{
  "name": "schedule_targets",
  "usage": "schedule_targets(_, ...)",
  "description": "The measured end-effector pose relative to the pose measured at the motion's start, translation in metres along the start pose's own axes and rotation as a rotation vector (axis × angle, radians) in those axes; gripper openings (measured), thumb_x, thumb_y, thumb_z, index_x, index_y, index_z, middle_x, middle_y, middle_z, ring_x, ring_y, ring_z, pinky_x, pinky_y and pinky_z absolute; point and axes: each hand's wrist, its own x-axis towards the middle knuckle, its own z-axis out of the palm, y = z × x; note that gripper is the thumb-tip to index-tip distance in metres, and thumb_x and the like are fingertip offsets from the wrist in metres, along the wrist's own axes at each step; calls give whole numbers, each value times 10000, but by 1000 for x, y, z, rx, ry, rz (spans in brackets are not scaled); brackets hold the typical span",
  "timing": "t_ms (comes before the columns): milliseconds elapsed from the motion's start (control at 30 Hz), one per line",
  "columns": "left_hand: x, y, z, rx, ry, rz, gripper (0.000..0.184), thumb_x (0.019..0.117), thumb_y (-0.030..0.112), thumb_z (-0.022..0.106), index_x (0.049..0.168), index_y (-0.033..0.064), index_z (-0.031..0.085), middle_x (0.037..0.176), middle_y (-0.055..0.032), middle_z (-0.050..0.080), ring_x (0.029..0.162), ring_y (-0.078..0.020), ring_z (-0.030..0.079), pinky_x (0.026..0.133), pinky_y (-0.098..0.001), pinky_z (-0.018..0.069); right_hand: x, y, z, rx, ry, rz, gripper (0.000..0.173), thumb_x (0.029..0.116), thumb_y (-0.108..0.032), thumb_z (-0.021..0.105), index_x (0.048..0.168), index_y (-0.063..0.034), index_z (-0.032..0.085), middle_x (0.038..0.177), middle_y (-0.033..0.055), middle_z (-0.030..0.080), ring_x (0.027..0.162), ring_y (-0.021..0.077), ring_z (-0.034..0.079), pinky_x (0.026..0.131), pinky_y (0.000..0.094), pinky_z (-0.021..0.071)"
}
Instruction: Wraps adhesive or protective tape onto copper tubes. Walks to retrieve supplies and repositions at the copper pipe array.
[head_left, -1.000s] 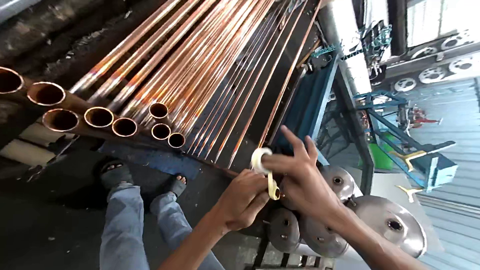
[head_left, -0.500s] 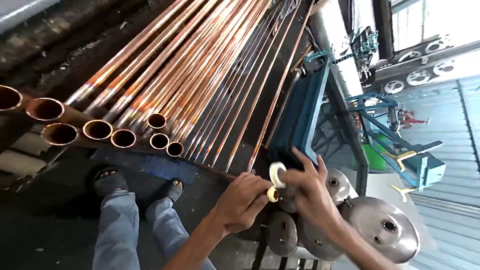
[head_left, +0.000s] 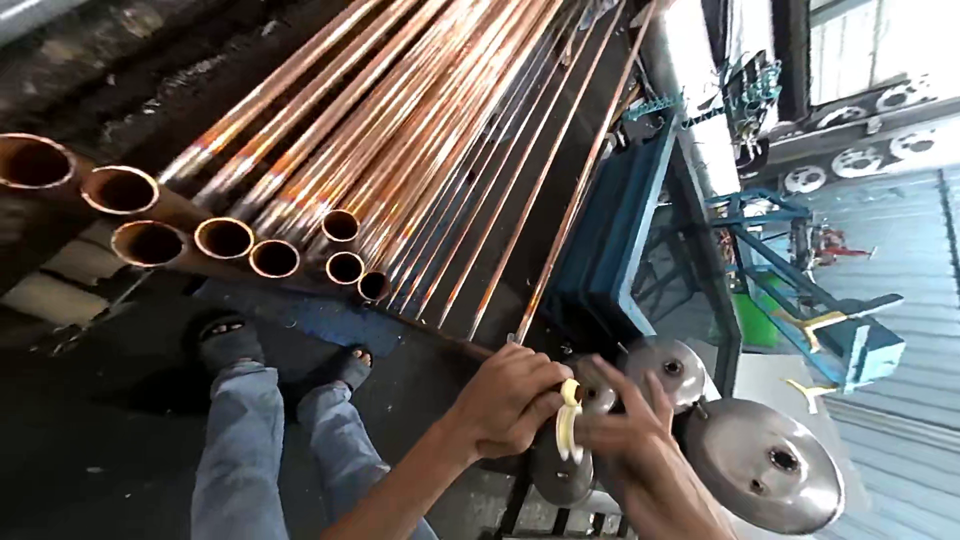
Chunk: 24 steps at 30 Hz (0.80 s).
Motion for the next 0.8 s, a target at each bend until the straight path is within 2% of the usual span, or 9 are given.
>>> schedule_targets(67, -2, -2, 3, -4, 33, -1, 469, 1086, 436, 351, 1173, 148, 711, 979, 7, 699, 978, -128, 646, 978, -383, 495, 4, -28, -15, 85, -52, -73, 404, 937, -82, 482, 1052, -306, 797, 1228, -175, 726, 1542, 358, 262, 1151, 803, 32)
schedule_targets(100, -4, -1, 5, -18, 51, -16, 433, 1053, 414, 395, 1171, 149, 716, 1005, 5, 709, 1007, -126, 648, 994, -387, 494, 18, -34, -18, 86, -3, -101, 412, 935, -95, 467, 1062, -319, 789, 1220, -185, 724, 1536, 331, 285, 1154, 799, 53)
schedule_targets(167, -7, 3, 5, -29, 54, -37, 404, 1079, 409, 414, 1152, 135, 702, 1103, -7, 713, 1114, -117, 643, 1061, -394, 486, 57, -20, -14, 52, 128, -112, 389, 941, -107, 478, 1065, -322, 777, 1177, -183, 729, 1507, 262, 352, 1166, 781, 76)
schedule_targets(233, -4, 4, 2, -15, 22, -25, 452, 1094, 390, 342, 1153, 131, 707, 1058, 0, 698, 1076, -128, 632, 1040, -405, 471, 84, 10, -11, -47, 217, -73, 390, 912, -75, 500, 1014, -293, 807, 1150, -159, 745, 1490, 262, 376, 1175, 768, 62)
schedule_targets(367, -3, 3, -6, -7, 42, -12, 486, 1095, 431, 326, 1149, 133, 706, 982, 11, 695, 980, -126, 641, 966, -394, 498, 24, 18, 6, -83, 106, -24, 352, 861, -74, 535, 939, -326, 767, 1067, -154, 747, 1470, 293, 409, 1148, 820, 71)
schedule_targets(467, -6, 1, -6, -17, 88, 1, 467, 1088, 442, 361, 1134, 137, 712, 964, 15, 694, 975, -123, 638, 974, -387, 488, -3, -30, -3, 85, -69, -106, 372, 943, -63, 507, 1044, -279, 793, 1201, -152, 739, 1540, 341, 276, 1149, 807, 15)
schedule_targets(567, -13, 4, 3, -18, 86, -68, 401, 1055, 435, 439, 1137, 151, 710, 1058, 13, 716, 1079, -113, 646, 1024, -385, 504, 46, -36, -10, 19, 84, -137, 356, 923, -89, 509, 1050, -305, 761, 1164, -173, 728, 1509, 292, 341, 1149, 800, 81)
schedule_targets(667, -5, 4, -4, 6, 32, -27, 473, 1096, 405, 322, 1144, 120, 697, 1017, -7, 687, 1028, -137, 628, 1001, -407, 481, 84, 8, -10, -47, 209, -39, 386, 884, -54, 521, 973, -305, 800, 1143, -169, 741, 1502, 256, 357, 1177, 773, 36)
schedule_targets(800, -7, 4, -4, -22, 14, -12, 466, 1098, 419, 339, 1155, 131, 700, 1023, 8, 704, 1028, -128, 641, 1008, -401, 486, 15, 10, 14, -81, 104, 4, 347, 834, -54, 531, 919, -301, 759, 1072, -153, 747, 1460, 280, 424, 1158, 801, 100)
